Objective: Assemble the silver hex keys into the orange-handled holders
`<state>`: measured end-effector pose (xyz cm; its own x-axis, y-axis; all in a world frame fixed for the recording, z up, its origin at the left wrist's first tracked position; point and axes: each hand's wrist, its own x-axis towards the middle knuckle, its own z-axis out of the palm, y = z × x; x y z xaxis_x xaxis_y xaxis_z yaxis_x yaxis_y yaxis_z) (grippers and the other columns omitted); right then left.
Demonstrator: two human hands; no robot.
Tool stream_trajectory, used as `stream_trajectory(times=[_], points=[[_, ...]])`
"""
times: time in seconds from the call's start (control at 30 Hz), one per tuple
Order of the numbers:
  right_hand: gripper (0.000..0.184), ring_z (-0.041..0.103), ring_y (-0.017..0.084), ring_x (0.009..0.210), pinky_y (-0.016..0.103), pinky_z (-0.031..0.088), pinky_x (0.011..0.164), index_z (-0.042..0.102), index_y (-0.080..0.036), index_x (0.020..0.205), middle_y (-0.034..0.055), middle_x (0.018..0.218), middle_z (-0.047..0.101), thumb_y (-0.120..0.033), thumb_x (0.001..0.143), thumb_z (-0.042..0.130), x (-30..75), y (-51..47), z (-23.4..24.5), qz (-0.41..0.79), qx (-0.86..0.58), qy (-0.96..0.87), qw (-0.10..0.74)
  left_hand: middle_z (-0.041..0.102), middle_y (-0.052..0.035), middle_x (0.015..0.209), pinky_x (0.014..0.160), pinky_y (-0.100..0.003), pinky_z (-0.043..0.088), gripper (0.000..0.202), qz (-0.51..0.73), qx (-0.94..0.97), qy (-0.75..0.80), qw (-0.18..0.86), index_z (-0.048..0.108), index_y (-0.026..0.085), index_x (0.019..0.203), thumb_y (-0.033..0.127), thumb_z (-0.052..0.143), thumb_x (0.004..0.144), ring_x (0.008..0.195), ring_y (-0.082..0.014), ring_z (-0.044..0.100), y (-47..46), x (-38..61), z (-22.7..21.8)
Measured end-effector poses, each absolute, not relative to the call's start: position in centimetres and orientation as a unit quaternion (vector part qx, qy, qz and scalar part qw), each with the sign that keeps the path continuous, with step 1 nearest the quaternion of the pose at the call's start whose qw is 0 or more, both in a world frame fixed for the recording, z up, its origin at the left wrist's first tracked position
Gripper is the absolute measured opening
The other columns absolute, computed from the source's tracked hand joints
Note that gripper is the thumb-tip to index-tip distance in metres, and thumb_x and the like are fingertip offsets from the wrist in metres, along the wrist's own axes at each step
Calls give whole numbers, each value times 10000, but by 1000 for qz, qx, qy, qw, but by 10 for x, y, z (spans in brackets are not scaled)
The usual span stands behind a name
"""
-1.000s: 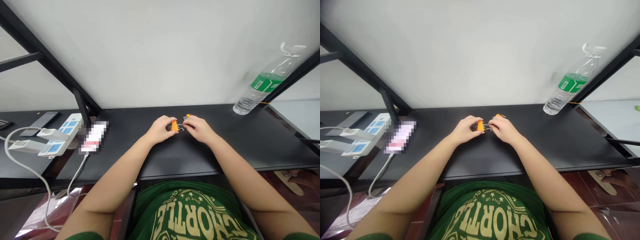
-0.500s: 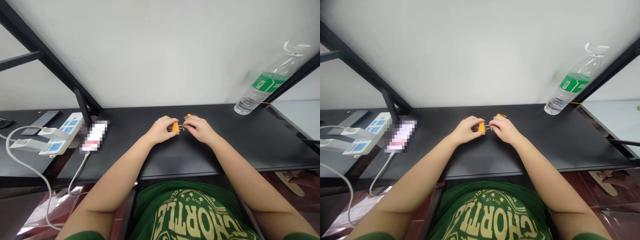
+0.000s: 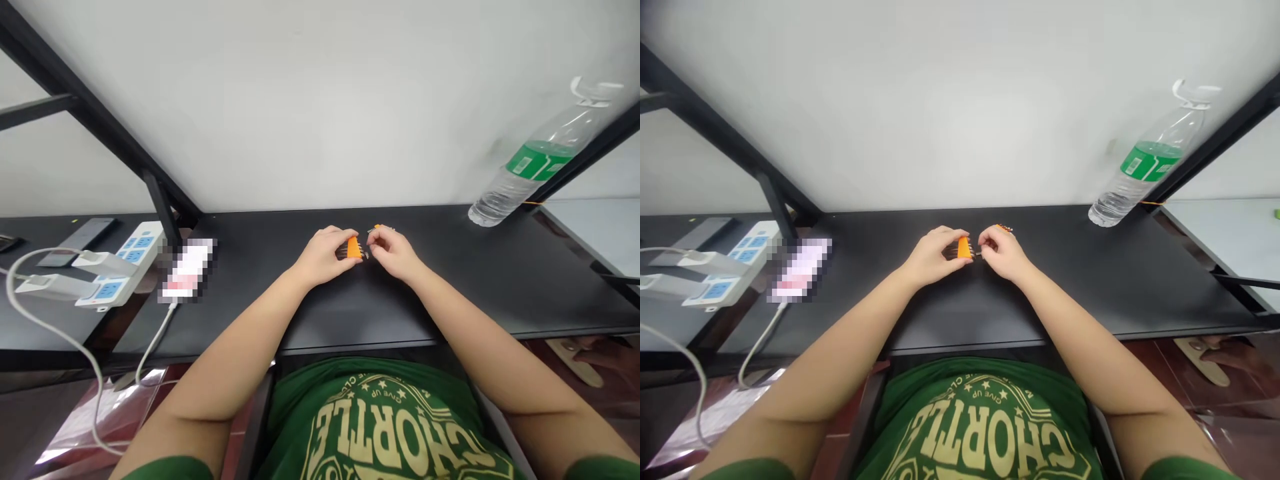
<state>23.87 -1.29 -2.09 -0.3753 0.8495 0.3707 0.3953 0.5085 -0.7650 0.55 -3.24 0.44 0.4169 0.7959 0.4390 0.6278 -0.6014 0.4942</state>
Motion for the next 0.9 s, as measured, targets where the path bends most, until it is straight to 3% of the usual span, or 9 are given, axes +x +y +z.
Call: stream_trajectory(times=[0.17, 0.43, 0.67, 0.9], points=[[114, 633, 259, 1011, 417, 534, 933, 742, -206, 970, 96, 1035, 649, -177, 931, 638, 248, -4, -31, 162, -399, -866, 254, 733, -60, 1186, 998, -361, 611, 520, 441, 739, 500, 98, 700, 247, 1338, 361, 840, 852, 1077, -213, 717, -21, -6, -5], [154, 637, 258, 995, 385, 521, 921, 753, -160, 945, 121, 1018, 663, -111, 960, 608, 233, -15, -18, 94, -417, -893, 139, 738, -56, 1160, 990, -374, 620, 513, 439, 735, 510, 83, 710, 248, 1313, 345, 857, 831, 1083, -228, 711, -18, -5, -6], [76, 622, 204, 804, 310, 417, 659, 658, -193, 786, 76, 931, 681, -130, 822, 680, 229, -38, 7, 125, -470, -873, 36, 742, -71, 1202, 1038, -398, 604, 497, 380, 784, 478, 110, 701, 230, 1325, 317, 838, 856, 1143, -238, 697, -18, -10, -5], [107, 579, 173, 722, 299, 367, 630, 632, -204, 721, 51, 899, 699, -134, 787, 677, 236, -36, 8, 193, -475, -858, 36, 724, -73, 1211, 1031, -409, 617, 506, 354, 798, 462, 153, 695, 235, 1336, 287, 833, 852, 1154, -241, 694, -19, -11, -5]])
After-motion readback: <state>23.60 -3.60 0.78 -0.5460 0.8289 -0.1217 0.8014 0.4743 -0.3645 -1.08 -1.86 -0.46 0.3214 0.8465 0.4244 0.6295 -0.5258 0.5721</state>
